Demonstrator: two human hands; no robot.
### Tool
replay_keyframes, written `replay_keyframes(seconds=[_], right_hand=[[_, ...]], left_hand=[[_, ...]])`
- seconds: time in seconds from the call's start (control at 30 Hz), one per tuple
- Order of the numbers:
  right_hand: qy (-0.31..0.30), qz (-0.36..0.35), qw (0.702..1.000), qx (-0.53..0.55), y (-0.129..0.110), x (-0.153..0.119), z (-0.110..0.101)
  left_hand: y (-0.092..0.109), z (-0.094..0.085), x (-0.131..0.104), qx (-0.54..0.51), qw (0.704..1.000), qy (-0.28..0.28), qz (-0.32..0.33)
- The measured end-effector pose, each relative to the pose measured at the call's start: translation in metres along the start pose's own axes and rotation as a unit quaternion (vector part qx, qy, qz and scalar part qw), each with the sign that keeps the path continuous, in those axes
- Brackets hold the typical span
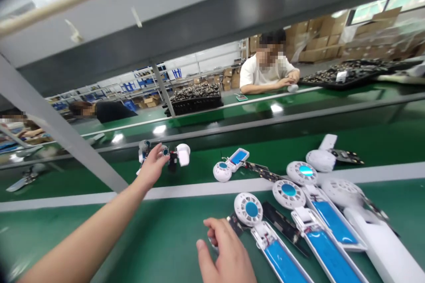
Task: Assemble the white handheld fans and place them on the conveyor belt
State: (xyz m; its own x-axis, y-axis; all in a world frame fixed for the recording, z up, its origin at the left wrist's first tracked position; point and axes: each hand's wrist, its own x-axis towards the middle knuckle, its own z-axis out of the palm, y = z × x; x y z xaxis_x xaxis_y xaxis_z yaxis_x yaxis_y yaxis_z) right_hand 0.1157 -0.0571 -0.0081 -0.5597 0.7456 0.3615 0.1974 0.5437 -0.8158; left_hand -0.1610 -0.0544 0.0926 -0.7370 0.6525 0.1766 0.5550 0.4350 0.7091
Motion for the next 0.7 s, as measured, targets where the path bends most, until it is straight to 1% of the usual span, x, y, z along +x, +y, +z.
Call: replay_keyframes(seconds=[0.07,0.1,0.17,0.23,0.3,0.37,0.43,0.5,0.57,0.63,0.7], right_hand=[[-0.022,-0.019,1.000,-0.007,0.005,0.000,0.004],[-0.033,-0.025,0.999,-0.012,0.006,0.000,0.006],[-0.054,-0.028,0.998,-0.025,0.006,0.001,0.008],[-0.076,-0.024,0.996,-0.035,0.004,0.002,0.008],[-0.095,-0.021,0.994,-0.043,0.000,0.003,0.008],[-0.106,-0.022,0.993,-0.047,-0.002,0.003,0.006],[-0.106,-0.024,0.993,-0.045,-0.003,0.003,0.005],[-0.095,-0.014,0.995,-0.038,-0.004,0.003,0.003],[-0.082,0.007,0.996,-0.030,-0.005,0.003,0.001],[-0.075,0.033,0.997,-0.019,-0.008,0.004,-0.002],[-0.073,0.067,0.995,0.003,-0.013,0.005,-0.005]], left_hand=[[-0.013,-0.018,0.029,0.063,0.996,0.045,-0.049],[-0.021,-0.026,0.037,0.092,0.991,0.056,-0.080],[-0.036,-0.038,0.045,0.138,0.980,0.058,-0.134],[-0.047,-0.043,0.048,0.167,0.971,0.040,-0.168],[-0.052,-0.042,0.049,0.178,0.967,0.020,-0.182],[-0.050,-0.041,0.051,0.171,0.967,0.001,-0.190],[-0.043,-0.041,0.047,0.145,0.970,-0.019,-0.193],[-0.035,-0.046,0.033,0.106,0.975,-0.042,-0.189],[-0.027,-0.051,0.006,0.064,0.980,-0.071,-0.174],[-0.021,-0.052,-0.033,0.023,0.982,-0.111,-0.153],[-0.018,-0.045,-0.078,-0.039,0.975,-0.167,-0.141]])
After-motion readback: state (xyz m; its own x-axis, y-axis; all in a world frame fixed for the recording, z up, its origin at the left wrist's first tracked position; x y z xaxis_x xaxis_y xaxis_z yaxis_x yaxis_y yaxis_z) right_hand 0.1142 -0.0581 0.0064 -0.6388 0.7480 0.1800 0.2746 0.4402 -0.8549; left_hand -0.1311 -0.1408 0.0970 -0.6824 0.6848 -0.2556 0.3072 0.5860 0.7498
